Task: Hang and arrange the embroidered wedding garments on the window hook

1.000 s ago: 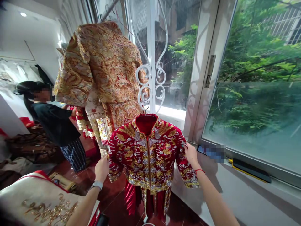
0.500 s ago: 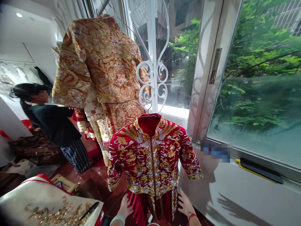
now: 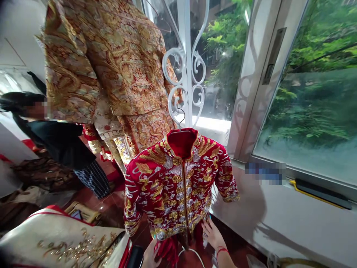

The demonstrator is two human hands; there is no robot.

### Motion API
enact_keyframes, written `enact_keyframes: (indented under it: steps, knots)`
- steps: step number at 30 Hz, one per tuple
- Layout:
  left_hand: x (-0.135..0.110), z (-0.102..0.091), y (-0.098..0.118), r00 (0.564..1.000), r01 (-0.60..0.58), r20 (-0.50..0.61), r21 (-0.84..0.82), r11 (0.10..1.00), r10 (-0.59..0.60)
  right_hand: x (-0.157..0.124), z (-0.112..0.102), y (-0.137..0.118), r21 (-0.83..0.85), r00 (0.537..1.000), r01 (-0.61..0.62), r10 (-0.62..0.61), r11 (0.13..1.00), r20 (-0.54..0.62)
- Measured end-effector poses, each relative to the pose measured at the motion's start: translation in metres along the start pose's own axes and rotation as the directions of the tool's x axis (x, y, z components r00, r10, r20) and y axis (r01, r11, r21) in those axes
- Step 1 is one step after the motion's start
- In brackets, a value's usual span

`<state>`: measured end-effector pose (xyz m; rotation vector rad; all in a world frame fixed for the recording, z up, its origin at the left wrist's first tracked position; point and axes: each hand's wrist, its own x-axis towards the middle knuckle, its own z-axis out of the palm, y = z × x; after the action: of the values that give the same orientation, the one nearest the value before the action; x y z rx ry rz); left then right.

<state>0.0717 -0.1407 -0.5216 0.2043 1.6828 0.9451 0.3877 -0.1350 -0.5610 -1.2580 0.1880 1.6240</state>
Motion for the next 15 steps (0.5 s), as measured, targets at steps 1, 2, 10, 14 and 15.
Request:
enact_keyframes:
  steps: [1,2,10,14,15]
  knots:
    - [-0.001,-0.002,-0.002,1.0,0.003,-0.015,-0.015,1.0,-0.004,0.0,0.002,0.003,0.017,1.0,0.006,-0.006,1.0,0.002]
    - [-0.002,-0.003,-0.002,1.0,0.011,-0.025,-0.034,0.999,-0.012,0.0,0.003,0.005,0.026,1.0,0.004,-0.004,1.0,-0.009]
    - [-0.004,-0.004,0.013,0.999,-0.009,-0.047,-0.083,0.997,0.005,0.009,0.032,0.001,0.085,0.997,0.077,-0.076,0.993,-0.017]
    - [-0.004,-0.006,0.021,0.999,-0.027,-0.042,-0.008,1.0,0.027,0.012,0.04,0.008,0.033,0.998,0.027,-0.025,0.999,-0.057]
    - [-0.004,-0.007,0.022,0.998,-0.043,-0.04,0.031,0.999,0.044,0.012,0.041,0.01,0.024,0.998,0.028,-0.027,0.999,-0.048]
